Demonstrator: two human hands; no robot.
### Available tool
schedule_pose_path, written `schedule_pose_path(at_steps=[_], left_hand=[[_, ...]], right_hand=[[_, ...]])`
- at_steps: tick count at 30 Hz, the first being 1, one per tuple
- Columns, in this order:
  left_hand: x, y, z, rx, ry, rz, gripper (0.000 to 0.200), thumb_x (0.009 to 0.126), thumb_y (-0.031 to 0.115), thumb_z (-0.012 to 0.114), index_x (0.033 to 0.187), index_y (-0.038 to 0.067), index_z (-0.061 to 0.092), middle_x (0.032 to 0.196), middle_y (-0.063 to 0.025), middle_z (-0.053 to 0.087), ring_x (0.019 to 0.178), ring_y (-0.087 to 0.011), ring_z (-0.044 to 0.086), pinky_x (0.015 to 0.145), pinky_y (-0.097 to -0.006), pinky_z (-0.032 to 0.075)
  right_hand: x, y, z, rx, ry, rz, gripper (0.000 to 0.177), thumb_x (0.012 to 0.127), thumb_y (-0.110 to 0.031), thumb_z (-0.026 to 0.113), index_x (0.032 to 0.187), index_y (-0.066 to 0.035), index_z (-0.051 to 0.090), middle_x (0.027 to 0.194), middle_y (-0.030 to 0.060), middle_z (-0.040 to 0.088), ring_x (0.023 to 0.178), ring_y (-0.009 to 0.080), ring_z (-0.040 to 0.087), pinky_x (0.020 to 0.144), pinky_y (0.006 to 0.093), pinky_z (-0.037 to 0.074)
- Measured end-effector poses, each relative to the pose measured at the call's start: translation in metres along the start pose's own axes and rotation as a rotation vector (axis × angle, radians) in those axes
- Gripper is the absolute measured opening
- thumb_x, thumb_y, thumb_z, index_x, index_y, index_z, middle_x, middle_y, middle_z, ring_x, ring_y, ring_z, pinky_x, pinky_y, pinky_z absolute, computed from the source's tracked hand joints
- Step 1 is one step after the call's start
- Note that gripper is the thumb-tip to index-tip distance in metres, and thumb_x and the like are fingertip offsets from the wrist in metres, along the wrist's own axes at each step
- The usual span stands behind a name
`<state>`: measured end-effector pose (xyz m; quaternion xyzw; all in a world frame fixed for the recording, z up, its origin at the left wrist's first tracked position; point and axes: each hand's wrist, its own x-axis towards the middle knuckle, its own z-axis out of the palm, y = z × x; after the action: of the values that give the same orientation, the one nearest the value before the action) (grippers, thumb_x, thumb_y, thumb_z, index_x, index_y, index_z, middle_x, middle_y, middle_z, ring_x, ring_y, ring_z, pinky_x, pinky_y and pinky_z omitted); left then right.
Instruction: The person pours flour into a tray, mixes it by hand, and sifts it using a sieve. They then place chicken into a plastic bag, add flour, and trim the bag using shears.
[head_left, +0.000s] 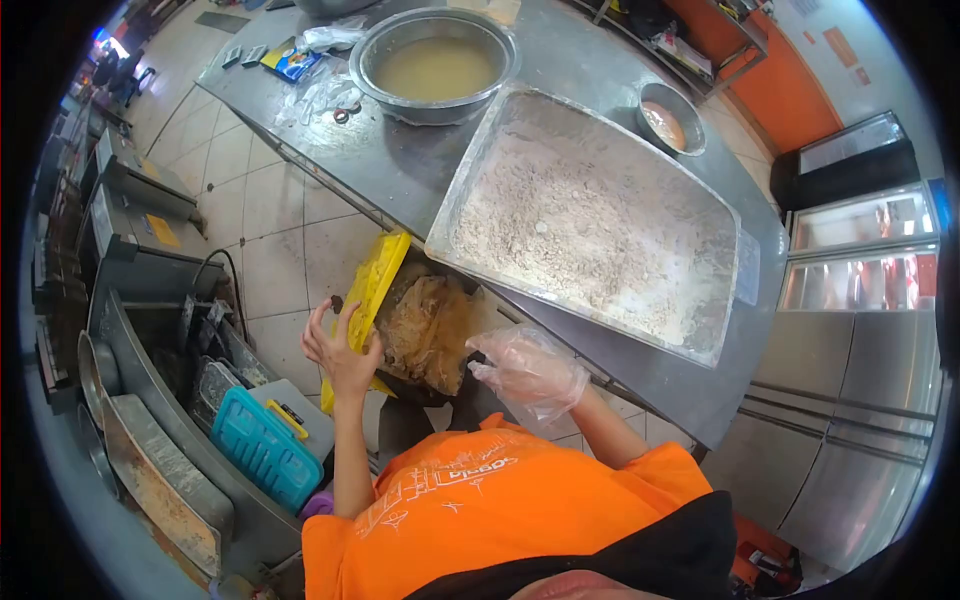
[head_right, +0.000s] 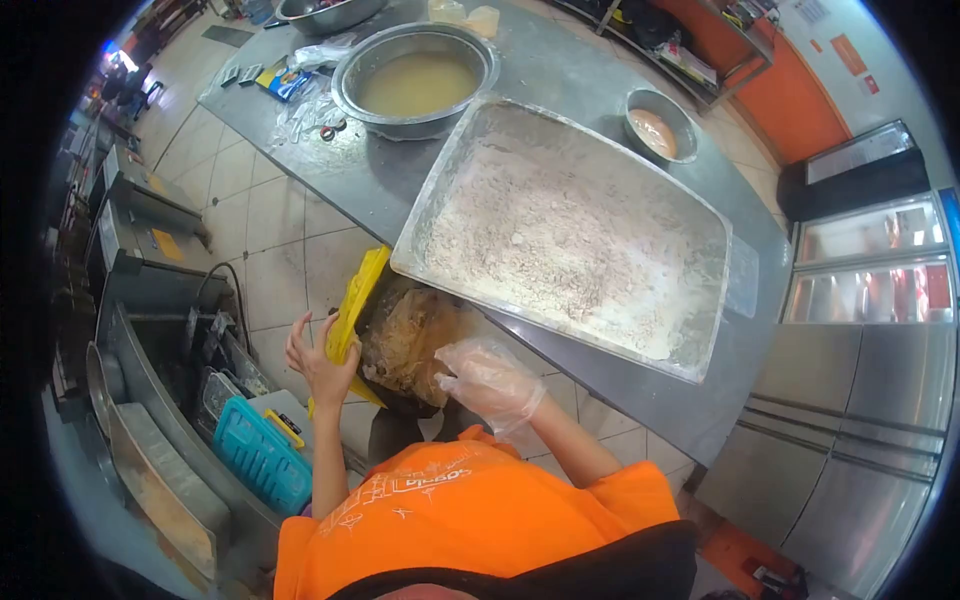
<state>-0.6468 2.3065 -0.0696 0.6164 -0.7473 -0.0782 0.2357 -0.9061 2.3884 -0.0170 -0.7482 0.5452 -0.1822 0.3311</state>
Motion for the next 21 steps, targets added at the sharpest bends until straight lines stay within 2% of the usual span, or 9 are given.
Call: schedule_pose_path(at_steps=[3,6,8,9,11,13,15,17,21], left_hand=[[-0.015,0.011,-0.012,0.053,-0.013,-0.050,0.051,0.062,0.024,0.075,0.111,0.020,0.060,0.130,-0.0082,0.037,0.125,-0.0284,0.028,0.104,-0.0454,0.018],[-0.046,0.013,-0.023,-0.029,0.134,-0.149,0.040,0.065,0.025,0.077,0.102,0.016,0.065,0.124,-0.0091,0.044,0.121,-0.0313,0.034,0.102,-0.0458,0.022],[-0.086,-0.004,-0.021,-0.136,0.141,0.055,0.021,0.067,0.024,0.076,0.084,0.014,0.069,0.115,-0.0078,0.053,0.115,-0.0309,0.041,0.100,-0.0449,0.028],[-0.105,-0.008,-0.017,-0.159,0.127,0.048,0.016,0.068,0.022,0.076,0.079,0.013,0.068,0.108,-0.0054,0.055,0.112,-0.0295,0.045,0.098,-0.0441,0.031],[-0.147,-0.012,-0.006,-0.136,0.090,0.002,0.012,0.071,0.016,0.073,0.080,0.013,0.067,0.106,-0.0033,0.058,0.109,-0.0275,0.049,0.093,-0.0419,0.037],[-0.181,-0.021,-0.005,-0.124,-0.042,-0.126,0.016,0.075,0.013,0.069,0.091,0.012,0.067,0.108,-0.0049,0.059,0.109,-0.0275,0.049,0.092,-0.0423,0.038],[-0.257,-0.062,0.019,-0.202,-0.285,-0.494,0.035,0.075,0.025,0.071,0.107,0.012,0.065,0.112,-0.0069,0.060,0.110,-0.0279,0.051,0.093,-0.0411,0.038],[-0.324,-0.084,0.033,-0.331,-0.656,-1.217,0.043,0.072,0.037,0.070,0.105,0.011,0.067,0.106,-0.0103,0.065,0.104,-0.0294,0.056,0.088,-0.0394,0.042],[-0.447,-0.068,0.042,-0.644,-1.170,-1.526,0.042,0.071,0.039,0.070,0.102,0.010,0.068,0.104,-0.0110,0.065,0.103,-0.0300,0.057,0.086,-0.0391,0.043]], right_hand=[[0.011,-0.005,0.000,0.085,0.055,-0.023,0.032,0.085,-0.023,0.057,0.106,0.001,0.060,0.096,0.0216,0.062,0.093,0.0368,0.059,0.083,0.0410,0.046],[0.025,-0.008,-0.003,-0.015,-0.217,0.072,0.035,0.084,-0.019,0.059,0.116,-0.006,0.055,0.098,0.0214,0.061,0.091,0.0343,0.060,0.080,0.0408,0.047],[0.033,0.004,0.023,0.343,-0.029,0.336,0.032,0.078,-0.015,0.064,0.109,-0.009,0.059,0.097,0.0190,0.062,0.094,0.0337,0.060,0.082,0.0412,0.047],[0.033,0.005,0.029,0.347,-0.093,0.277,0.032,0.078,-0.015,0.064,0.109,-0.009,0.059,0.097,0.0190,0.062,0.094,0.0337,0.060,0.082,0.0412,0.047],[0.029,0.012,0.037,-0.418,0.017,-0.338,0.028,0.077,-0.017,0.065,0.103,-0.009,0.063,0.100,0.0168,0.064,0.101,0.0336,0.058,0.092,0.0425,0.043],[0.031,0.020,0.071,-0.293,0.004,-0.298,0.031,0.076,-0.017,0.066,0.106,-0.010,0.063,0.104,0.0161,0.064,0.103,0.0334,0.057,0.092,0.0433,0.043],[0.037,0.045,0.106,-0.186,-0.027,-0.228,0.035,0.075,-0.017,0.068,0.109,-0.011,0.063,0.108,0.0155,0.063,0.104,0.0333,0.057,0.093,0.0442,0.043],[0.047,0.080,0.131,0.933,-0.341,0.736,0.052,0.072,-0.022,0.071,0.121,-0.013,0.057,0.116,0.0177,0.059,0.110,0.0348,0.054,0.094,0.0438,0.043],[0.041,0.105,0.147,0.743,-0.542,0.372,0.050,0.069,-0.012,0.069,0.118,-0.006,0.059,0.110,0.0192,0.062,0.104,0.0335,0.057,0.090,0.0401,0.043]])
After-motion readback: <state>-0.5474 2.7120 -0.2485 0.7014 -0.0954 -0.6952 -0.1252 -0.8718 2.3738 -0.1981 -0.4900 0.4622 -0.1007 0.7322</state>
